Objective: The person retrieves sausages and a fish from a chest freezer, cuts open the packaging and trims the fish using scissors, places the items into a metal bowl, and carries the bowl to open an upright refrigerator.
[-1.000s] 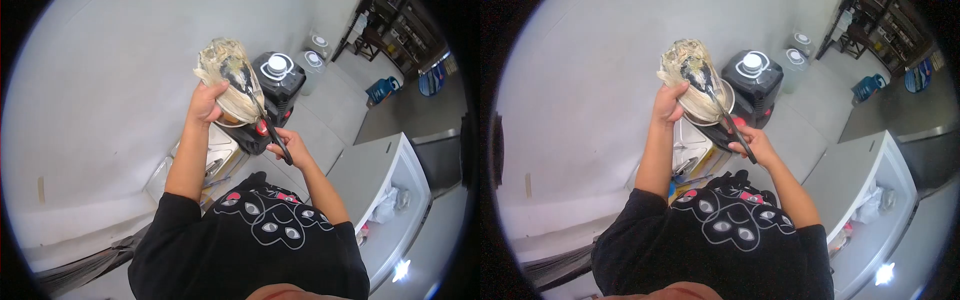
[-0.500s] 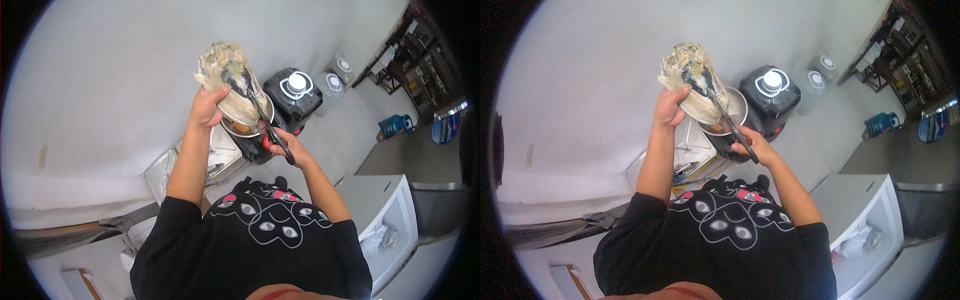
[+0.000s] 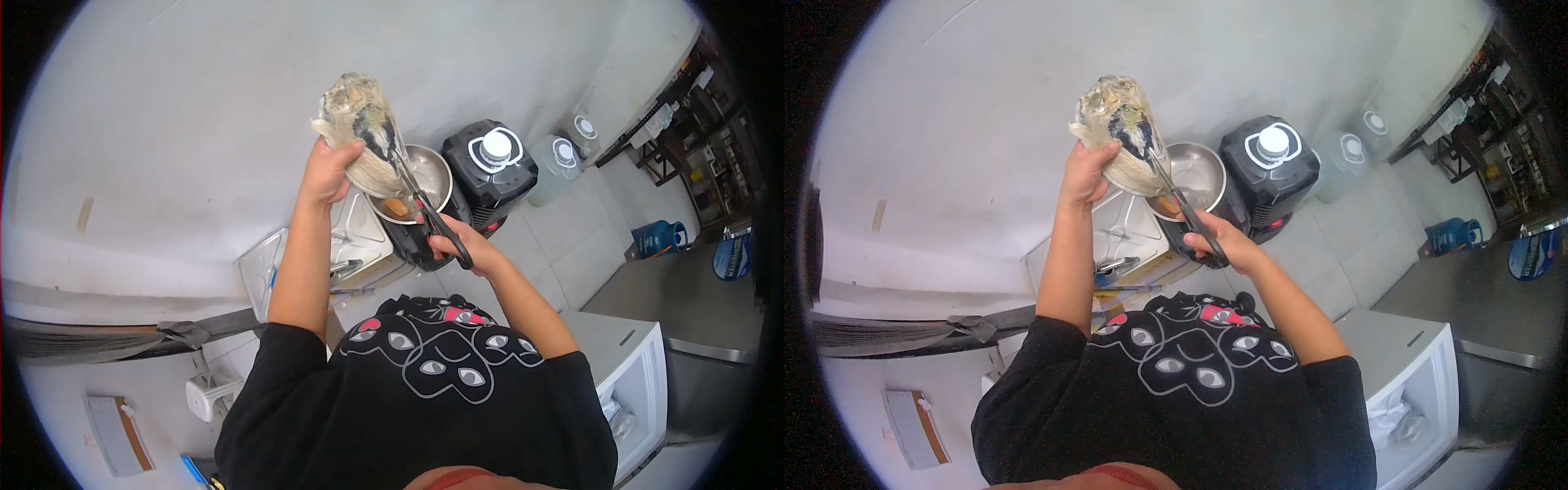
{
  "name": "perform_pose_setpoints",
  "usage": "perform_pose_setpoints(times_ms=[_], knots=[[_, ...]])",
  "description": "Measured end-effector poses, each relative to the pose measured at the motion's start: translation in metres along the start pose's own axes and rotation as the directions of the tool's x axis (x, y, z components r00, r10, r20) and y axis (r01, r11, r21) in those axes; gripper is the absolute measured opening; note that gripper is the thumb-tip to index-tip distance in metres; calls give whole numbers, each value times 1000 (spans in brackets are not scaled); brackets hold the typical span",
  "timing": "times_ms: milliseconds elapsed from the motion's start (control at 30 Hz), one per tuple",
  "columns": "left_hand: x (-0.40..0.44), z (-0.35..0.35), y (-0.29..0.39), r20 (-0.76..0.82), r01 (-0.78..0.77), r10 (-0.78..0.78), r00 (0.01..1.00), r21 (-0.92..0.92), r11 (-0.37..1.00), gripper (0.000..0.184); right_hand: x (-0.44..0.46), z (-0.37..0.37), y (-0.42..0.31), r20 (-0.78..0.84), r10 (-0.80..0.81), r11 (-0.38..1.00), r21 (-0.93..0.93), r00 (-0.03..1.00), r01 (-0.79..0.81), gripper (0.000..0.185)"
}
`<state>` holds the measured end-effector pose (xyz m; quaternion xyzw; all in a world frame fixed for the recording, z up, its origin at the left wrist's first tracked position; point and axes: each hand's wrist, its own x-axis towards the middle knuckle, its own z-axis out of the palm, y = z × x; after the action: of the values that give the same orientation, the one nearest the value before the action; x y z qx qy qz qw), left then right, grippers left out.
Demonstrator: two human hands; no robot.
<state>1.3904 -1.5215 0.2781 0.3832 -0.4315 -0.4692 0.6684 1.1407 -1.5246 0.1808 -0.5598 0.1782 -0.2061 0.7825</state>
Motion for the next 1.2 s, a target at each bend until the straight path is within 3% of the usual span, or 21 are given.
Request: perform_pose_setpoints(times_ms=[167,267,767,867,1200], knots=[[12,-5,1,-27,11,-10,1000,35,999,45,7,-3,-1,-29,51,998,-28,998,-52,57],[13,-7,9,-12,69,-68,998,32,997,46,13,0,-16,-19,-18,998,-63,1000,17,56],[11,-4,7,33,35,-32,999,-90,995,49,34,-1,-26,-60,-41,999,10,997,42,52],[10,-3,6,36,41,-37,999,-111,993,49,34,-2,-28,-95,-85,995,-58,992,79,51],[7,4,10,47,32,-25,999,-150,988,47,29,5,-38,-171,-21,998,-66,985,10,45]])
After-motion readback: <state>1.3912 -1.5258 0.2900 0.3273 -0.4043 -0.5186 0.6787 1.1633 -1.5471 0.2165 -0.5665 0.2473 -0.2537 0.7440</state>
